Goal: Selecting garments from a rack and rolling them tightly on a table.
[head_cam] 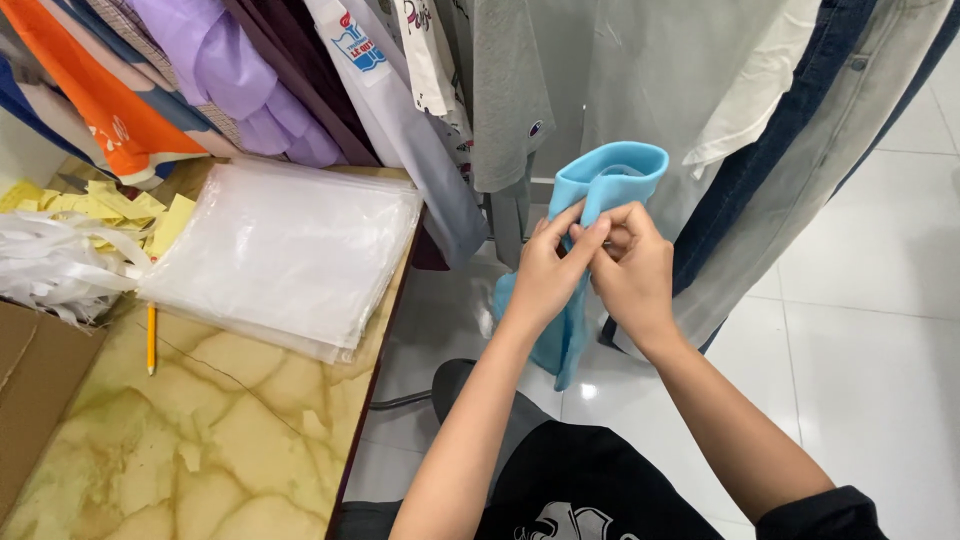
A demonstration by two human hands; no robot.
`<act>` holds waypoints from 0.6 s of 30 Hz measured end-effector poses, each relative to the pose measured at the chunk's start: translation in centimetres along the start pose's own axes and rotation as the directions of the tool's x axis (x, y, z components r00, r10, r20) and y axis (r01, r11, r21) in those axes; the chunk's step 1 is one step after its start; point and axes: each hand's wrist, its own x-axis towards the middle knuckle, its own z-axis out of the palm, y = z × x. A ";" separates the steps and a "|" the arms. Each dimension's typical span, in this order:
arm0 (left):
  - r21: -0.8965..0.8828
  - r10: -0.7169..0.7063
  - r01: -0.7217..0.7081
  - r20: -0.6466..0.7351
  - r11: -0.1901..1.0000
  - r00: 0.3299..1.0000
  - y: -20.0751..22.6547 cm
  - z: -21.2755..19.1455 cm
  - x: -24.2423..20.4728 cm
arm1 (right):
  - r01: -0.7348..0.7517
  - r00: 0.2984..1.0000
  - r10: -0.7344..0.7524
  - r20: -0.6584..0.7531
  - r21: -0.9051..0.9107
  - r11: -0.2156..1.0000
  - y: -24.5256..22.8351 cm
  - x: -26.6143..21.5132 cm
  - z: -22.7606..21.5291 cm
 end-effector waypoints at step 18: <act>0.112 -0.090 0.075 0.131 0.991 0.987 0.8 -1.6 -0.3 | 0.787 0.617 -0.611 0.496 -0.393 0.475 -7.5 5.4 -8.2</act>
